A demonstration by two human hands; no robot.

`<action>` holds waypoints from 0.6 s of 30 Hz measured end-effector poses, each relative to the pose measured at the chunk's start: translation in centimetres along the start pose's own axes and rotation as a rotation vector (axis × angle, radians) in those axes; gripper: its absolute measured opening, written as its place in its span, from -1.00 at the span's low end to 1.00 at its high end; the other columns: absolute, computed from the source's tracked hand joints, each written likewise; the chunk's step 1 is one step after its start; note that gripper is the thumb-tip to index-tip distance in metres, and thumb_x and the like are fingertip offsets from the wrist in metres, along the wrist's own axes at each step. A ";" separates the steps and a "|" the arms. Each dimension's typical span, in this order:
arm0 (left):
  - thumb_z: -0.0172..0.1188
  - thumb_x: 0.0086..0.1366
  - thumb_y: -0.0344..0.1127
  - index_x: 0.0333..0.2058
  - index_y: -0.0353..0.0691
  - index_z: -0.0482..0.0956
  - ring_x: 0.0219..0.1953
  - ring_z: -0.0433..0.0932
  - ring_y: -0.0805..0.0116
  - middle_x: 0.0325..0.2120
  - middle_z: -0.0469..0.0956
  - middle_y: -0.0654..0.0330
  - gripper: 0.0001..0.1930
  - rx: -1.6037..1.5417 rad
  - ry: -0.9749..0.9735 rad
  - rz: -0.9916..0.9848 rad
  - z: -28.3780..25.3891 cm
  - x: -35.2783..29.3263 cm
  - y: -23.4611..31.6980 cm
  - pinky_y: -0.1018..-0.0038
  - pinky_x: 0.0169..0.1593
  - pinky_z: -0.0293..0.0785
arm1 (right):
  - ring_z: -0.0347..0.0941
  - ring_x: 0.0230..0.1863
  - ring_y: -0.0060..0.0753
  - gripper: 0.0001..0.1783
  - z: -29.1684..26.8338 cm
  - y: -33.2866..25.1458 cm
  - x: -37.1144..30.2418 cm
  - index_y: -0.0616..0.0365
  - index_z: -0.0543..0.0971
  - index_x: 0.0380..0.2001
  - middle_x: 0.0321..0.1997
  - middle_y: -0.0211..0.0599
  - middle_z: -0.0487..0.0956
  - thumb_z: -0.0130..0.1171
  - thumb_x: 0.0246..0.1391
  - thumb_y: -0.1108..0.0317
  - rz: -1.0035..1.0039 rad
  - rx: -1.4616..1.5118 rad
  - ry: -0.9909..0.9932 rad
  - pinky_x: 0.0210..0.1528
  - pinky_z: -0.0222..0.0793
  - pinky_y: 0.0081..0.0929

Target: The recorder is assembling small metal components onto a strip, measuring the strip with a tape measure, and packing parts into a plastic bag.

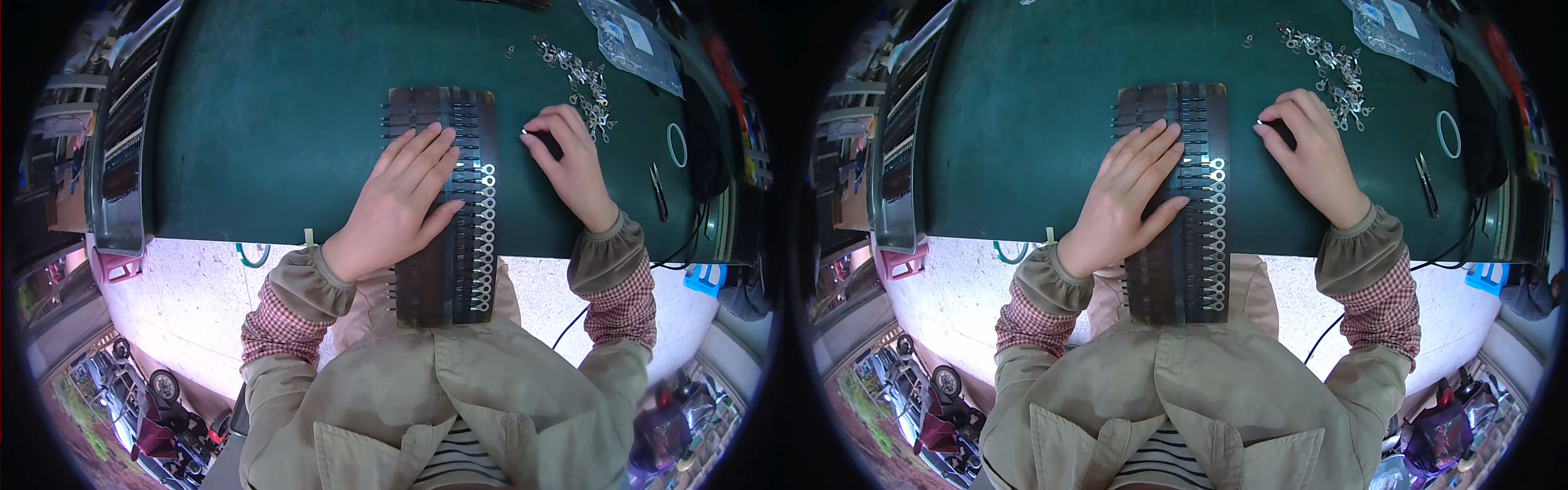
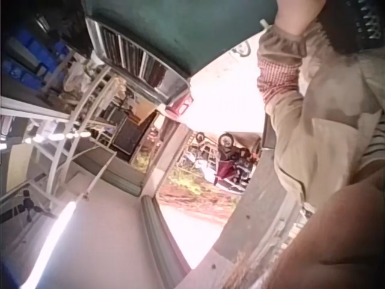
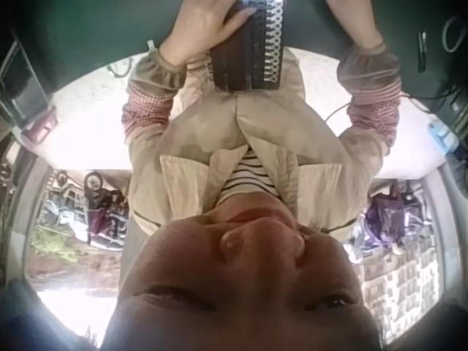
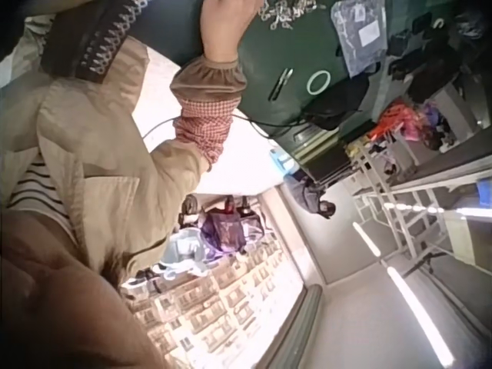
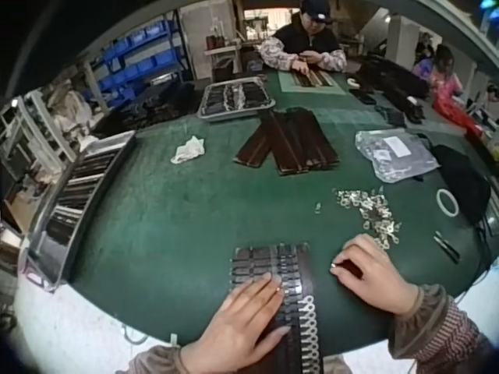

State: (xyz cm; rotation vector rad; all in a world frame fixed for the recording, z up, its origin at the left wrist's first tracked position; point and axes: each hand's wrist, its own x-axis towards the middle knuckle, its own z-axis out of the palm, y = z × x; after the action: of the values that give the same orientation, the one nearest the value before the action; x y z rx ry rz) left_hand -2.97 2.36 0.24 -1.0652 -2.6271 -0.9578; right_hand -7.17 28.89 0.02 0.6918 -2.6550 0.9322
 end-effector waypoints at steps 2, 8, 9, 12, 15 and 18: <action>0.34 0.14 -0.34 0.14 -0.43 0.43 0.32 0.27 -0.06 0.23 0.36 -0.09 -0.41 -0.007 -0.003 -0.009 0.0 -0.1 0.0 0.03 0.34 0.18 | 0.40 -0.22 -0.23 -0.86 0.1 0.0 0.0 0.23 0.51 -0.35 -0.32 -0.28 0.44 0.26 0.00 0.52 0.042 0.013 -0.040 -0.14 0.32 -0.34; 0.34 0.14 -0.34 0.14 -0.43 0.43 0.32 0.28 -0.06 0.23 0.37 -0.09 -0.41 -0.008 -0.001 -0.010 0.0 0.0 0.1 0.02 0.33 0.18 | 0.34 -0.29 -0.31 -0.88 -0.5 0.3 0.7 0.20 0.51 -0.40 -0.38 -0.34 0.40 0.27 0.02 0.51 0.014 -0.025 -0.155 -0.20 0.27 -0.40; 0.34 0.14 -0.34 0.14 -0.43 0.43 0.32 0.28 -0.07 0.23 0.37 -0.09 -0.41 -0.005 -0.002 -0.011 0.0 0.0 0.1 0.02 0.33 0.18 | 0.34 -0.29 -0.31 -0.88 -0.5 0.1 0.9 0.20 0.51 -0.40 -0.38 -0.34 0.40 0.27 0.02 0.51 0.017 -0.024 -0.156 -0.20 0.27 -0.40; 0.34 0.14 -0.34 0.13 -0.43 0.43 0.32 0.28 -0.07 0.22 0.37 -0.09 -0.41 -0.009 -0.002 -0.011 0.2 0.0 0.1 0.02 0.33 0.18 | 0.31 -0.28 -0.32 -0.89 -0.1 -1.3 1.8 0.18 0.51 -0.41 -0.39 -0.35 0.39 0.27 0.03 0.49 -0.082 0.157 -0.238 -0.18 0.21 -0.41; 0.33 0.14 -0.33 0.13 -0.43 0.43 0.32 0.28 -0.06 0.22 0.37 -0.09 -0.41 -0.007 -0.002 -0.012 0.2 0.1 0.1 0.02 0.33 0.18 | 0.30 -0.29 -0.31 -0.90 0.8 -1.6 1.9 0.17 0.51 -0.41 -0.40 -0.36 0.39 0.26 0.03 0.49 -0.111 0.189 -0.272 -0.18 0.19 -0.40; 0.33 0.14 -0.33 0.13 -0.43 0.43 0.32 0.28 -0.06 0.22 0.37 -0.09 -0.41 -0.007 -0.004 -0.013 0.2 0.1 0.1 0.02 0.33 0.18 | 0.30 -0.28 -0.31 -0.89 1.2 -1.7 1.9 0.15 0.50 -0.41 -0.41 -0.38 0.39 0.26 0.04 0.47 -0.136 0.193 -0.285 -0.16 0.19 -0.40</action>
State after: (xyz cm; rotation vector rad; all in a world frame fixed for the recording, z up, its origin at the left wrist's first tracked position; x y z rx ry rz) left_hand -2.96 2.57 0.21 -1.0538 -2.6396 -0.9692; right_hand -8.02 26.27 0.69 1.1110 -2.7341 1.1369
